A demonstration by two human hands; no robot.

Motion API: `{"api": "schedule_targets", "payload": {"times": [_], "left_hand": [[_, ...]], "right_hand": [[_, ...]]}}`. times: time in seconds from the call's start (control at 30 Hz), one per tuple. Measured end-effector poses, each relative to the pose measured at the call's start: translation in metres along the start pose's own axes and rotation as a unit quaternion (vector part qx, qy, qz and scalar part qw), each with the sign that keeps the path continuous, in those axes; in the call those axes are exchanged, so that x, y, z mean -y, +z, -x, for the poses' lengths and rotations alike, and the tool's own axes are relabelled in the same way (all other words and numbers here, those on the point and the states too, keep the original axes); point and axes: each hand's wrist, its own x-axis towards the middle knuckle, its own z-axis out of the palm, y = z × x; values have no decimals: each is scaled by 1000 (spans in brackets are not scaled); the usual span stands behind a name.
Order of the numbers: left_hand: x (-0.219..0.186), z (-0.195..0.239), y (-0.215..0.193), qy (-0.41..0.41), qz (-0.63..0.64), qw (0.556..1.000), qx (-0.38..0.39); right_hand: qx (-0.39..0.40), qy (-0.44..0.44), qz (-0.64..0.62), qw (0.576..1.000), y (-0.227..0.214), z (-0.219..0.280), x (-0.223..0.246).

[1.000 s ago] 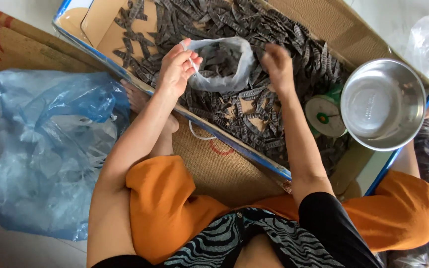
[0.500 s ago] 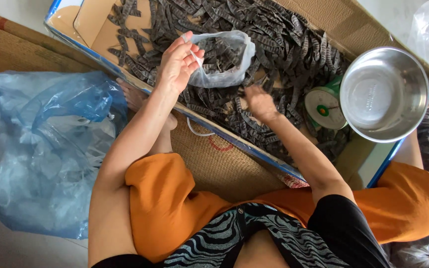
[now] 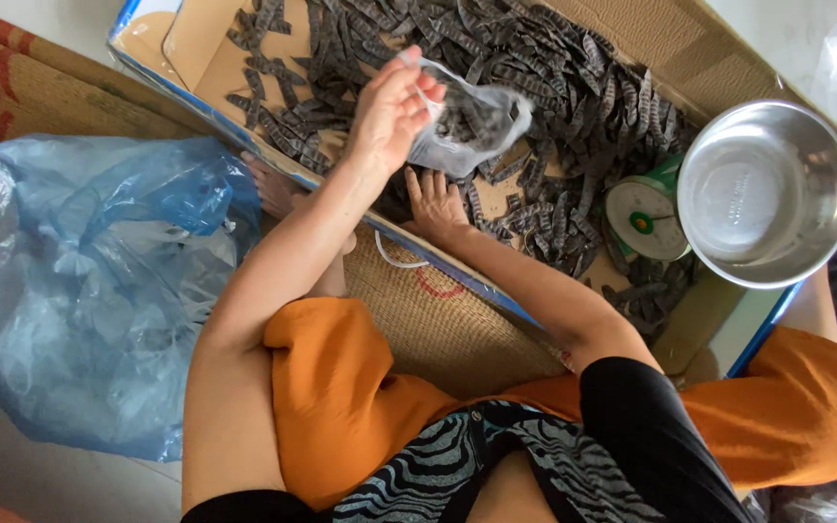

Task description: The person sits on a mat and repeatedly scoops dark, dried, snake-like food items from a large cardboard box into a small plastic bag. They then place the filled bag onto a metal bowl and continue the process.

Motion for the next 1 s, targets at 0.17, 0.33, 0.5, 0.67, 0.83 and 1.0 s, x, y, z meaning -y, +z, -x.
{"api": "schedule_targets", "payload": {"times": [0.17,0.33,0.5,0.67,0.83,1.0], "left_hand": [[4,10,13,-21,7,999,26],[0,18,-16,-28,9,1000,-10],[-1,27,-34,-47,5,999,-26],[-2,37,-32,-36,-45,998,-4],[3,36,-36,-37,-72,996,-22],[2,29,-55,-7,-28,998,-64]], "right_hand": [[153,36,-11,988,26,13,-41],[107,35,-185,976,-36,87,-96],[31,29,-345,937,-150,104,-116],[-78,12,83,993,-174,40,-95],[63,-38,188,979,-154,-53,-46],[-75,-145,-233,959,-145,-91,-59]]}}
